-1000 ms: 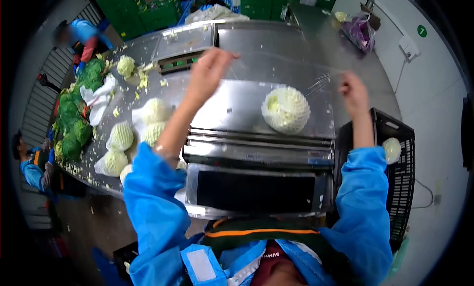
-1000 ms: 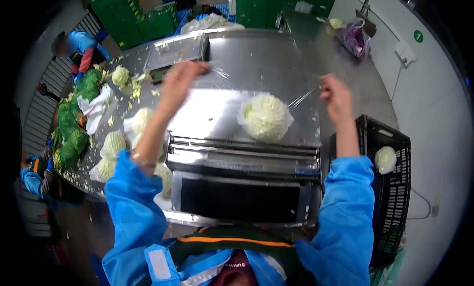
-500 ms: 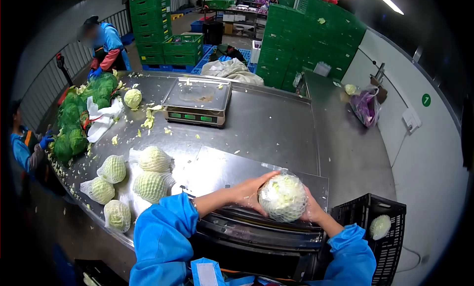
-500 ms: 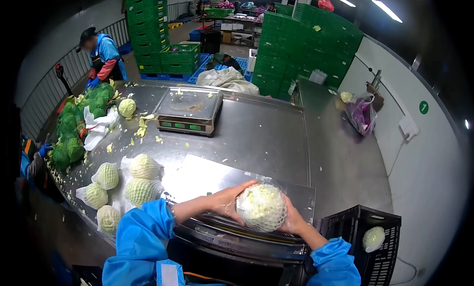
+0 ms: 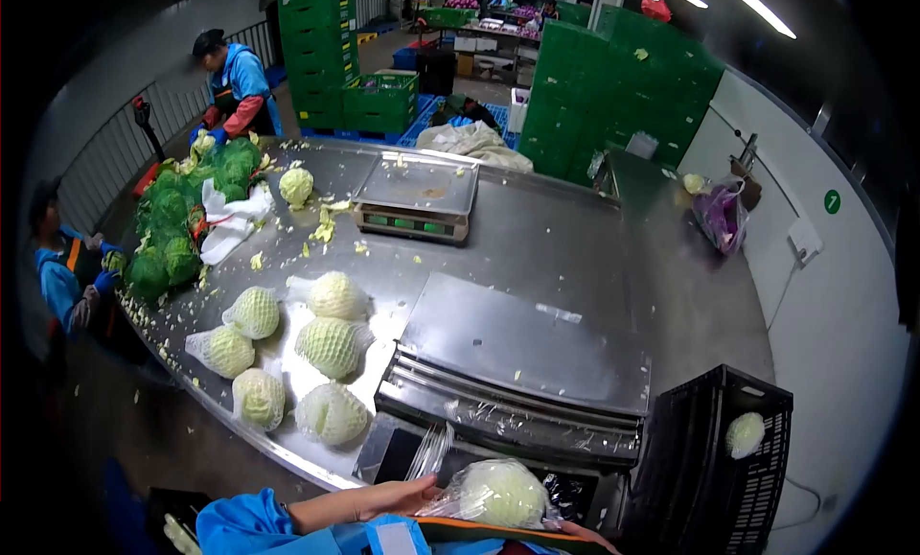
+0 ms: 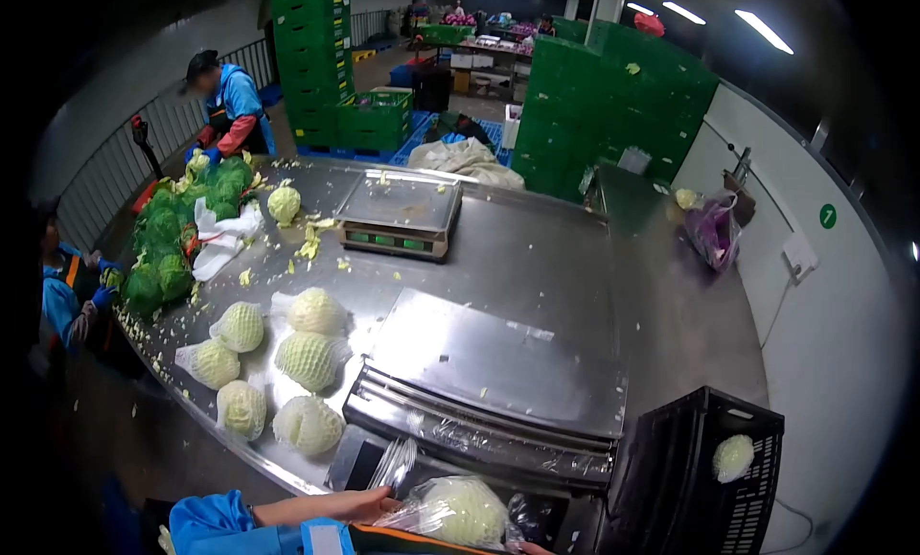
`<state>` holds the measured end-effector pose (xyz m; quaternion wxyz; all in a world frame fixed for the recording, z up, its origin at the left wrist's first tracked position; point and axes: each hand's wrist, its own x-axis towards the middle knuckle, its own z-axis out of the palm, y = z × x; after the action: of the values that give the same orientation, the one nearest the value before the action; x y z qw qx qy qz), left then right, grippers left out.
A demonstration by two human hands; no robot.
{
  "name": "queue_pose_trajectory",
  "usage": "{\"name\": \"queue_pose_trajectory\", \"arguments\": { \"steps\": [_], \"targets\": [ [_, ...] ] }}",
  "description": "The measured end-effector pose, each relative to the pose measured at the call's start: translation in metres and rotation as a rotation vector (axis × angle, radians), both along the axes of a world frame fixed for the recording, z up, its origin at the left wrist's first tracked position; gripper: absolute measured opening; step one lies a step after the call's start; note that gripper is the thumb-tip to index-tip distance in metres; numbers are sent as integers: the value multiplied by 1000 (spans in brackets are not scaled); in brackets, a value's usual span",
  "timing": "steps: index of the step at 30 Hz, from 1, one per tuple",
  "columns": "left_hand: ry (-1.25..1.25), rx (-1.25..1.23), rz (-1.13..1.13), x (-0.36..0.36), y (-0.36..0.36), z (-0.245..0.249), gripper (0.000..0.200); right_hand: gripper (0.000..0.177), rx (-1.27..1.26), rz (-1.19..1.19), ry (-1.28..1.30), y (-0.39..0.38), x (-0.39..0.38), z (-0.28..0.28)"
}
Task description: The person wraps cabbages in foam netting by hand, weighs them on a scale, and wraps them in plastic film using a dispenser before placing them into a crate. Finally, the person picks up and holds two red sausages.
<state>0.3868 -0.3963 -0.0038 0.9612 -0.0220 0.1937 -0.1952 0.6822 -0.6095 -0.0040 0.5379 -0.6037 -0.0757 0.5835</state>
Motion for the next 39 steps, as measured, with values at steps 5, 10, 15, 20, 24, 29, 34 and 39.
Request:
{"name": "queue_pose_trajectory", "arguments": {
  "steps": [5, 10, 15, 20, 24, 29, 34, 39],
  "targets": [
    [214, 1356, -23, -1, -10, 42, 29, 13, 89, -120, -434, -50, -53, -1],
    [514, 1325, 468, 19, 0, 34, 25, 21, 199, -735, 162, -18, -76, 42],
    [764, 698, 607, -39, -22, 24, 24, 22, -79, -873, 520, -86, -81, 26],
    [640, 1081, -129, -18, -104, -76, 26, 36, -315, -195, -433, -96, -165, -137],
    [145, 1267, -77, 16, -109, -65, 22, 37, -36, -2, -180, -60, -171, -66],
    [-77, 1001, 85, 84, -94, 11, 31, 39, 232, -75, -13, -71, -146, -19],
    [-210, 653, 312, 162, -119, 83, 48, 78, 193, -104, -586, -96, -79, 118],
    [-956, 1443, 302, 214, -137, 126, 50, 79, 742, -875, 27, -146, 56, 181]
  ]
}}
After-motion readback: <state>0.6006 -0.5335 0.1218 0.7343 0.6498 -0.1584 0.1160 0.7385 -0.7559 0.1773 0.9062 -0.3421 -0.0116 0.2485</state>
